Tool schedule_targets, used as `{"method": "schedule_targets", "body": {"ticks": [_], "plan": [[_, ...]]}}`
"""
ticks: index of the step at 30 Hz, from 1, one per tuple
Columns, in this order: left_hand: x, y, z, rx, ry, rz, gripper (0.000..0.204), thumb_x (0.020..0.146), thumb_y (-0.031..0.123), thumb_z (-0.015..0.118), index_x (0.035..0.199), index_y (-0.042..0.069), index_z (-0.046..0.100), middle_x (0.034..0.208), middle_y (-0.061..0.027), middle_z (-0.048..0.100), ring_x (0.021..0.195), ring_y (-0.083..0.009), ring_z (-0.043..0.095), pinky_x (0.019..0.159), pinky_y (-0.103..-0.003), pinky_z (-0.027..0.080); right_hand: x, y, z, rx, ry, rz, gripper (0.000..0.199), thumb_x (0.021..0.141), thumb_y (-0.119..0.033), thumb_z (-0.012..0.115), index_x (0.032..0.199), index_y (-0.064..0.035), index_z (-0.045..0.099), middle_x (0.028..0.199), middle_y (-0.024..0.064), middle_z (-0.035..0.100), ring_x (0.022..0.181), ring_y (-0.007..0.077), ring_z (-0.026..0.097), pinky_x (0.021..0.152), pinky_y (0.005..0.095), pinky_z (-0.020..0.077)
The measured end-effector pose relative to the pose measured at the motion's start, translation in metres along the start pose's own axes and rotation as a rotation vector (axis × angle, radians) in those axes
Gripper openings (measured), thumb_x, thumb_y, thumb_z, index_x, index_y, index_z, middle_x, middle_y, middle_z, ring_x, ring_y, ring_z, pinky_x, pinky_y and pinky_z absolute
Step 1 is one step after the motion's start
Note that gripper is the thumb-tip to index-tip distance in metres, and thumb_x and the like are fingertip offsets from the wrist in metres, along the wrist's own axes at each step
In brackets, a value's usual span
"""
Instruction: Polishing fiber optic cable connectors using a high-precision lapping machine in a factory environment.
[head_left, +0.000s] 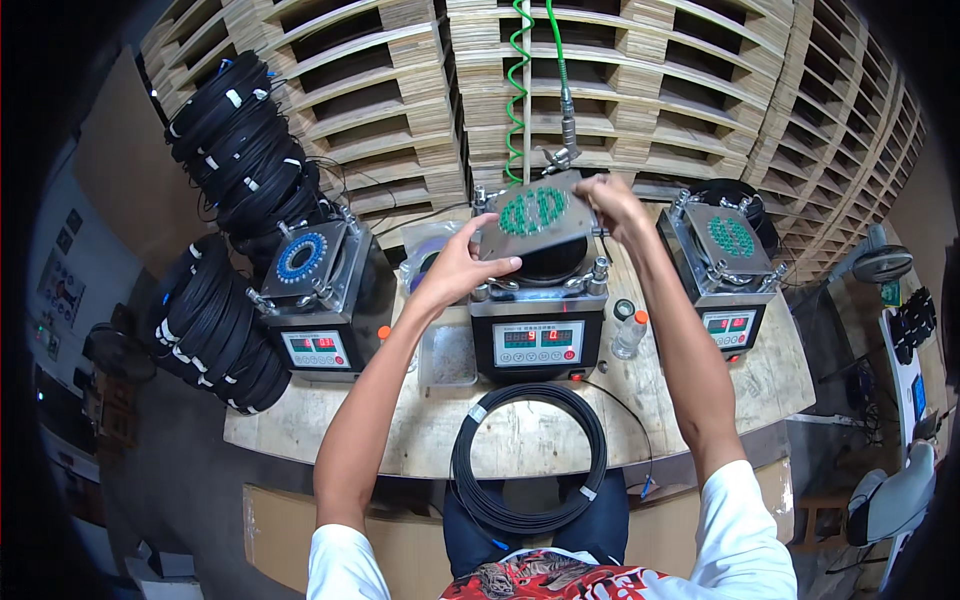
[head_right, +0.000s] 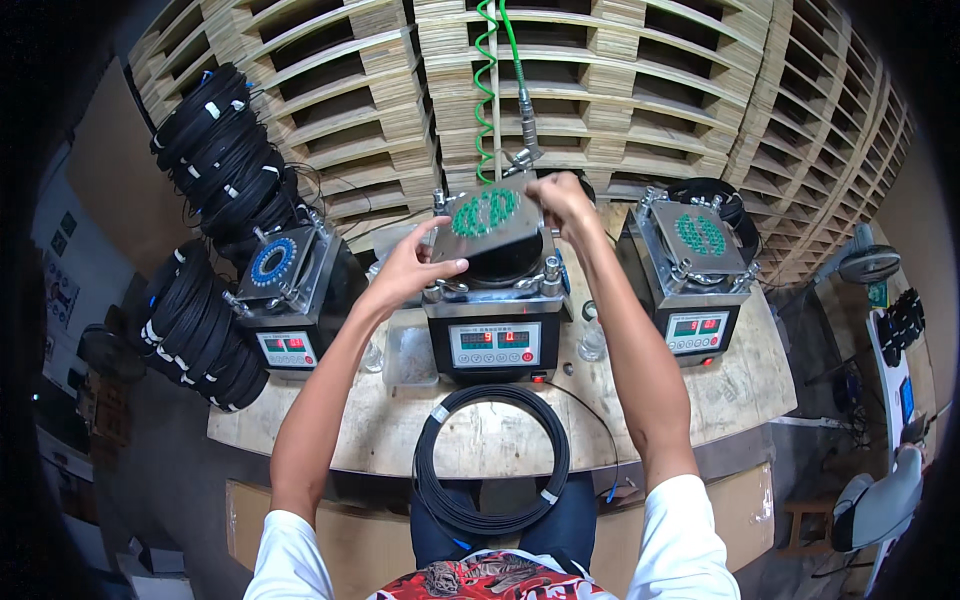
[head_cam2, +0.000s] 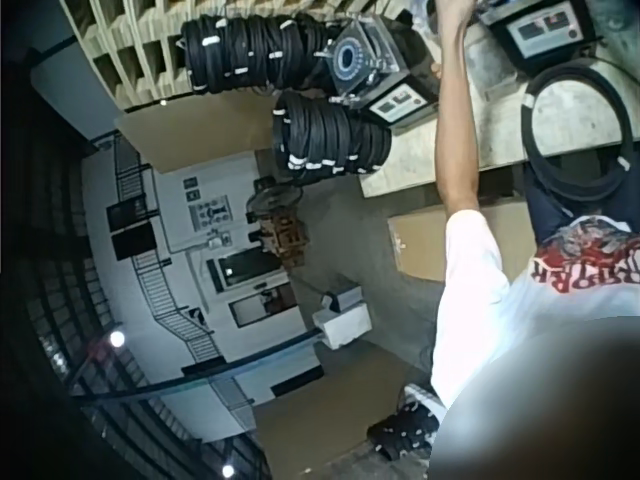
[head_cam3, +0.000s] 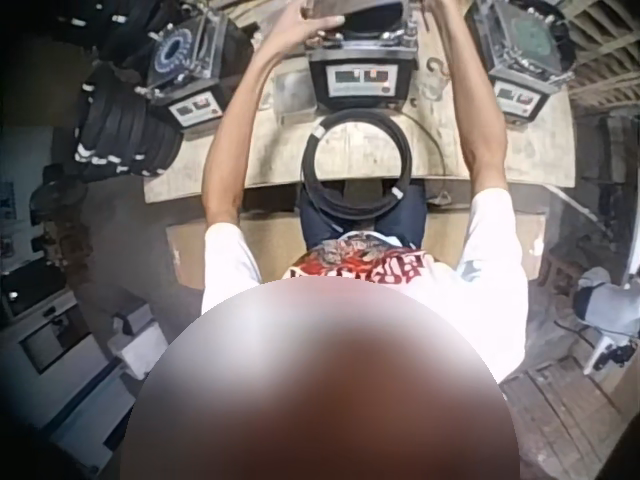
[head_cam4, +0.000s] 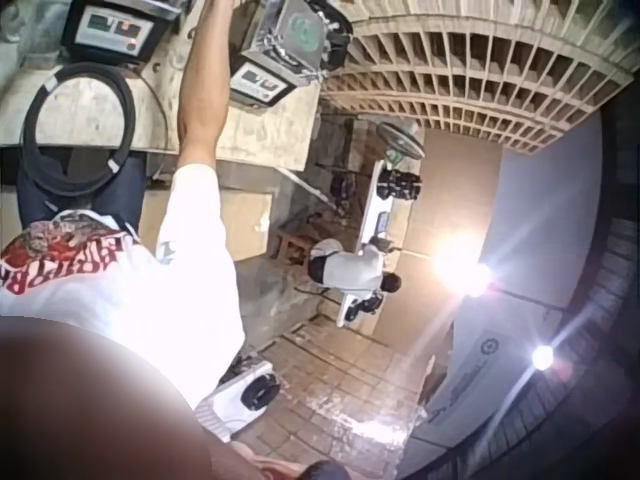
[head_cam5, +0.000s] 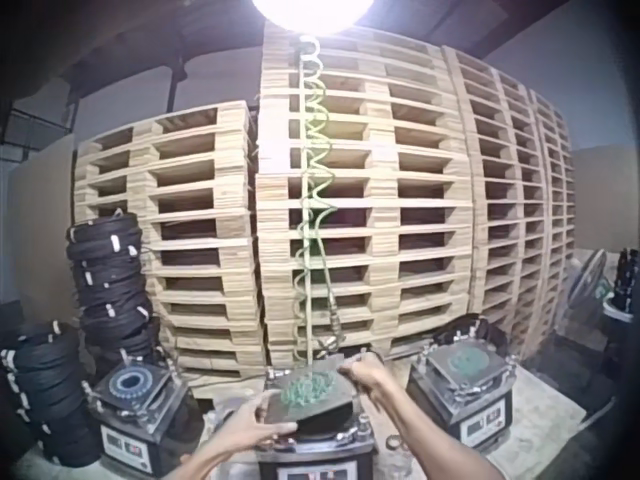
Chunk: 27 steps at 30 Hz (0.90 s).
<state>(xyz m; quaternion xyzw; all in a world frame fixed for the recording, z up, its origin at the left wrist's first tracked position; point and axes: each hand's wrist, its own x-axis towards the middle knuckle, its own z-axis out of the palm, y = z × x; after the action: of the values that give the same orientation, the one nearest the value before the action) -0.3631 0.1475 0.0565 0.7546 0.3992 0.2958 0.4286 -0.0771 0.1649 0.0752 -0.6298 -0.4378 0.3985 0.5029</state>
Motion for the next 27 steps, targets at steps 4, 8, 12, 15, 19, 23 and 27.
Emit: {"method": "schedule_targets", "body": {"ticks": [4,8,12,15,19,23,27], "plan": [[0.011,0.006,-0.012,0.177,0.121,0.091,0.055,0.088,0.034,0.075,0.132,0.005,0.060,0.081,-0.0131,0.065,0.071,-0.0154,0.060,0.065,-0.032,0.047,-0.001,-0.043,0.013,0.158,0.035,-0.058,0.022,0.086,-0.024,0.069,0.074,-0.0060,0.064,0.058,-0.0037,0.048,0.045,0.0080,0.046,0.044,0.0241,0.0393],[0.017,0.003,-0.020,0.295,0.227,0.323,0.024,0.096,0.015,0.062,0.108,-0.004,0.067,0.070,-0.0229,0.058,0.060,-0.0268,0.054,0.061,-0.038,0.044,0.017,-0.065,0.040,-0.112,0.185,-0.245,0.041,0.076,-0.036,0.076,0.068,0.0030,0.067,0.056,0.0035,0.056,0.046,0.0152,0.051,0.047,0.0359,0.0433],[0.030,-0.021,-0.015,0.355,0.276,0.392,0.018,0.095,0.011,0.060,0.098,-0.006,0.065,0.067,-0.0266,0.050,0.055,-0.0329,0.042,0.056,-0.041,0.040,0.027,-0.076,0.071,-0.414,0.267,-0.200,0.052,0.071,-0.043,0.080,0.094,0.0037,0.074,0.117,0.0334,0.064,0.104,0.0427,0.068,0.087,0.0486,0.0554],[0.034,-0.039,-0.009,0.352,0.332,0.274,0.021,0.092,0.010,0.063,0.083,-0.009,0.065,0.070,-0.0319,0.056,0.070,-0.0493,0.057,0.063,-0.049,0.044,0.018,-0.078,0.099,-0.530,0.376,-0.236,0.053,0.072,-0.041,0.083,0.097,0.0046,0.073,0.128,0.0399,0.053,0.099,0.0478,0.068,0.085,0.0508,0.0557],[0.042,-0.056,-0.012,0.344,0.390,0.196,0.026,0.093,0.014,0.064,0.082,-0.009,0.063,0.068,-0.0299,0.057,0.064,-0.0438,0.058,0.060,-0.047,0.043,0.008,-0.084,0.118,-0.574,0.414,-0.299,0.051,0.080,-0.046,0.076,0.098,0.0013,0.073,0.110,0.0353,0.064,0.104,0.0464,0.066,0.087,0.0509,0.0545],[0.049,-0.063,-0.009,0.166,0.407,0.117,0.029,0.094,0.018,0.066,0.085,-0.009,0.064,0.061,-0.0199,0.058,0.054,-0.0239,0.053,0.057,-0.042,0.042,0.023,-0.066,0.106,-0.526,0.395,-0.415,0.047,0.085,-0.045,0.072,0.096,0.0003,0.073,0.104,0.0324,0.066,0.102,0.0444,0.066,0.085,0.0509,0.0537],[0.056,-0.089,-0.017,0.060,0.423,0.073,0.030,0.094,0.020,0.066,0.086,-0.009,0.065,0.061,-0.0145,0.059,0.058,-0.0168,0.051,0.059,-0.039,0.043,0.015,-0.035,0.086,-0.424,0.357,-0.453,0.037,0.087,-0.039,0.069,0.098,-0.0033,0.070,0.113,0.0251,0.063,0.101,0.0434,0.066,0.085,0.0519,0.0522]]}}
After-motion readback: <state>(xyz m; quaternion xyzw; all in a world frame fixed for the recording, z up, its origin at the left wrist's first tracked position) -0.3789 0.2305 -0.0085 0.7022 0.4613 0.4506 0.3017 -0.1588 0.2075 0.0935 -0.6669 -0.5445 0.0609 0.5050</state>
